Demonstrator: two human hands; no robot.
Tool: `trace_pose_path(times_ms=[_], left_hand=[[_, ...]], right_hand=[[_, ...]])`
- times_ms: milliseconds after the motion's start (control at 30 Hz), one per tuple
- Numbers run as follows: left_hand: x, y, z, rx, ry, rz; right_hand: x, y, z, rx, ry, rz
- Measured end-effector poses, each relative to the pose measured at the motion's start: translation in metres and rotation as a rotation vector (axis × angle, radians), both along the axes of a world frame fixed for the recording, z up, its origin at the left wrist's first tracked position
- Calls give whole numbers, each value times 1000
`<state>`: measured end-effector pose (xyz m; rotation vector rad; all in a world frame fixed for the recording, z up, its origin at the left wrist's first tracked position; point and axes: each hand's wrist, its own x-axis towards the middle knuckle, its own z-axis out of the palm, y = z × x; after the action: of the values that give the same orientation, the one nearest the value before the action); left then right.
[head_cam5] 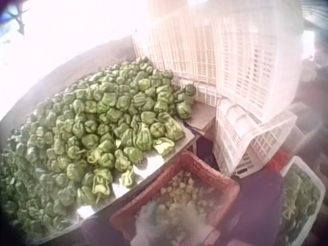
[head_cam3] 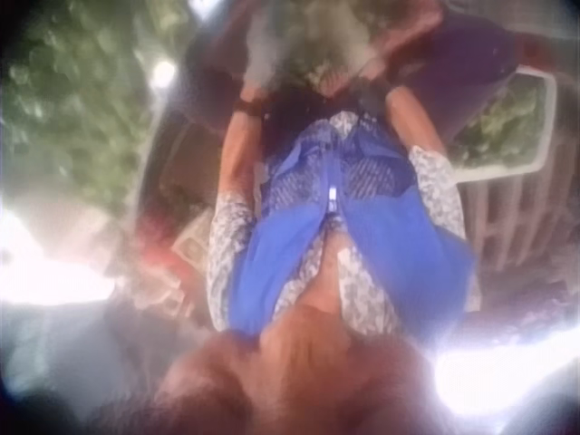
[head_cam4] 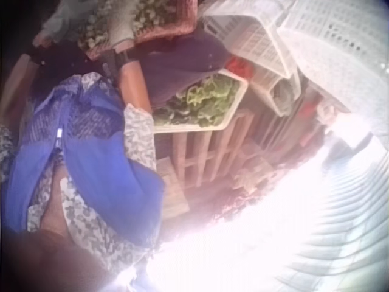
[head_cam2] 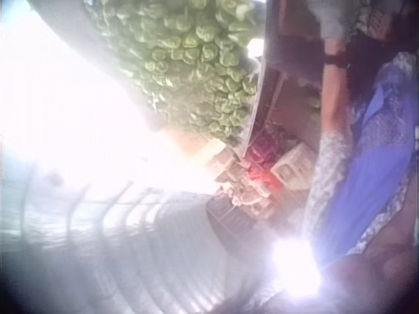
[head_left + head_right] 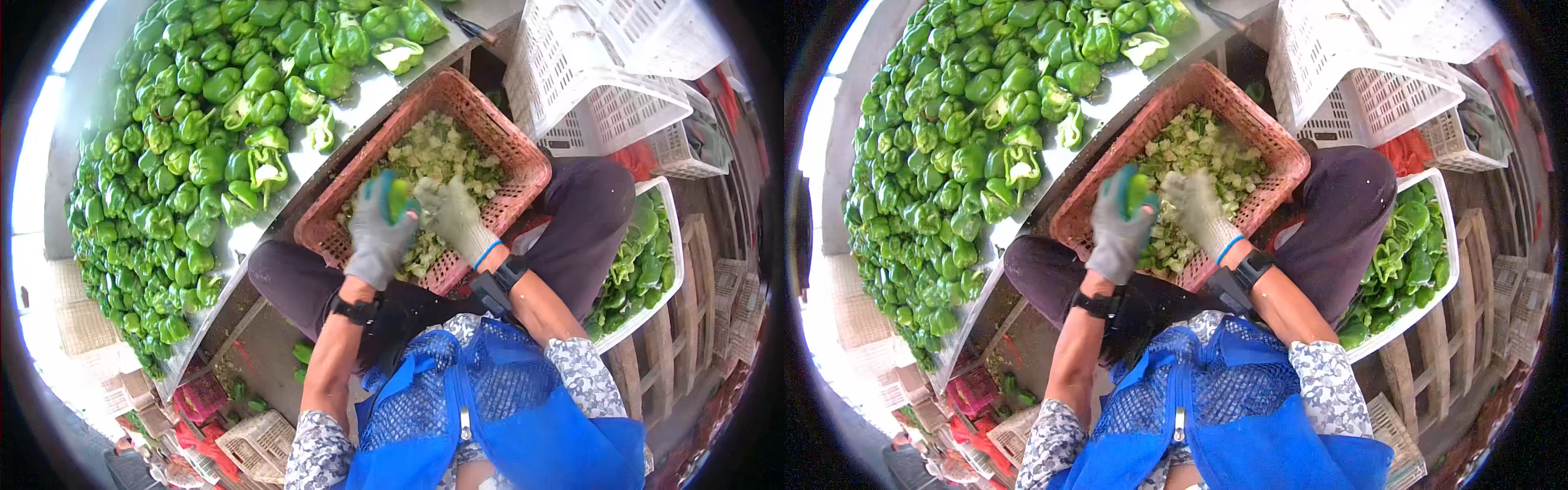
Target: Removing stems and cores from green peppers in a processing facility.
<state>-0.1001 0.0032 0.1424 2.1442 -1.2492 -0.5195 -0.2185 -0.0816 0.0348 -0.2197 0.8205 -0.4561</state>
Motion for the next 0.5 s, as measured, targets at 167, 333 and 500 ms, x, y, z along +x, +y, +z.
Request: trace_pose_path(times_ms=[167, 333, 500], left_hand=[[-3, 7, -40, -290, -35, 40], [21, 14, -29, -465, 1702, 69], [24, 17, -34, -526, 1823, 46]], right_hand=[[16, 33, 9, -271, -43, -60], [15, 3, 22, -358, 27, -68], [-10, -1, 74, -1246, 434, 99]])
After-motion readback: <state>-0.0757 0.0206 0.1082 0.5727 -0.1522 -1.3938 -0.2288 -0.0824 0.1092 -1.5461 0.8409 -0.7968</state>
